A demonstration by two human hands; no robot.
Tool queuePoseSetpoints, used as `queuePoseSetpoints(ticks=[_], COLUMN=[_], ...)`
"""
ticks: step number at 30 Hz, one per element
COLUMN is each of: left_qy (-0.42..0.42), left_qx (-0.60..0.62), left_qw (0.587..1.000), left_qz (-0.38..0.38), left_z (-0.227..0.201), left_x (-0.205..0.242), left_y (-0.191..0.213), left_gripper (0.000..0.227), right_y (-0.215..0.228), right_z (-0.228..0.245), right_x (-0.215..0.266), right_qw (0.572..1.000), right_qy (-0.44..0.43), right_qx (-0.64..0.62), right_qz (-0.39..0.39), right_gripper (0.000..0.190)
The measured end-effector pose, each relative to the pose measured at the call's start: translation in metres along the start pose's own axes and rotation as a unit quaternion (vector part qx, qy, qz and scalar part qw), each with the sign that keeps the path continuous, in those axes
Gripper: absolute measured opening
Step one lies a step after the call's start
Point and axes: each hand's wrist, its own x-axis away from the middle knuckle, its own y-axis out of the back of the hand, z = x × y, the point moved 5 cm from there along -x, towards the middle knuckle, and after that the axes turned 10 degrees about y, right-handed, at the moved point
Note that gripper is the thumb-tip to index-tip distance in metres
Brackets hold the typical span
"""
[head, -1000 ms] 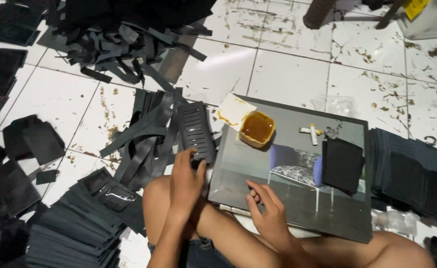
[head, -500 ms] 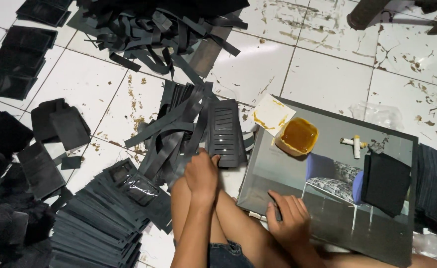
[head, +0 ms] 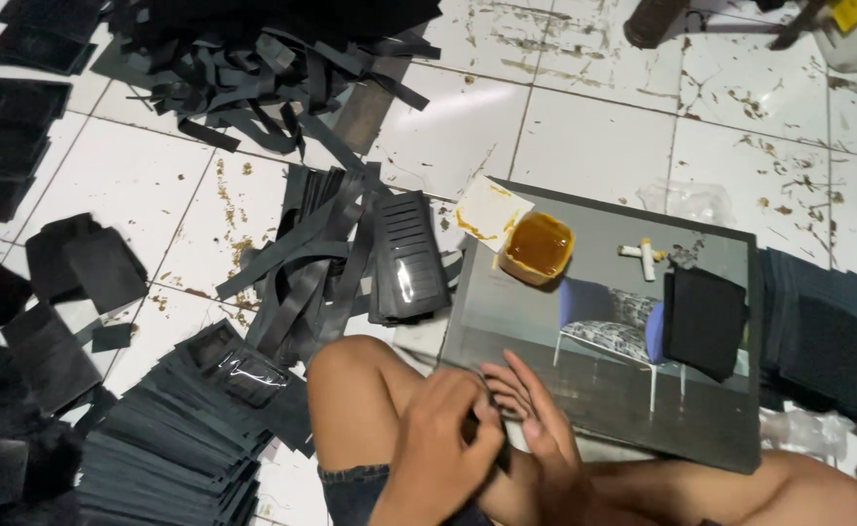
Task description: The person sits on the floor and assembles black fabric wallet components. They use a small stick to apply glue from a container into a rectangular frame, then place a black fabric piece over it and press it down, stacking finished pieces beside the board.
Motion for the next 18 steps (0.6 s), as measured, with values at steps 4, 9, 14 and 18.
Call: queuePoseSetpoints(ticks=[4, 9, 14, 18], left_qy=[-0.051, -0.101, -0.106, 0.048], left_qx=[0.004, 0.022, -0.106, -0.085], left_qw=[0.987, 0.981, 0.977, 0.955], left_qz=[0.150, 0.167, 0.151, 0.280], left_z=[0.002, -0.013, -0.010, 0.011], left_x=[0.039, 0.051, 0.027, 0.017], left_y=[-0.049, -0.058, -0.065, -0.091], left_gripper=[0.008, 0.011, 0.037, 0.018], right_y=[0.032, 0.086, 0.103, 0.087], right_z=[-0.014, -0.010, 0.053, 0.106], right_x=[0.029, 0.061, 0.042, -0.006], right_qw=[0.985, 0.968, 0.948, 0.856], right_qy=[-0.081, -0.177, -0.155, -0.160], right_qx=[-0.118, -0.013, 0.279, 0.458], right_qz=[-0.095, -0.178, -0.013, 0.180], right_gripper=[0.064, 0.044, 0.033, 0.036])
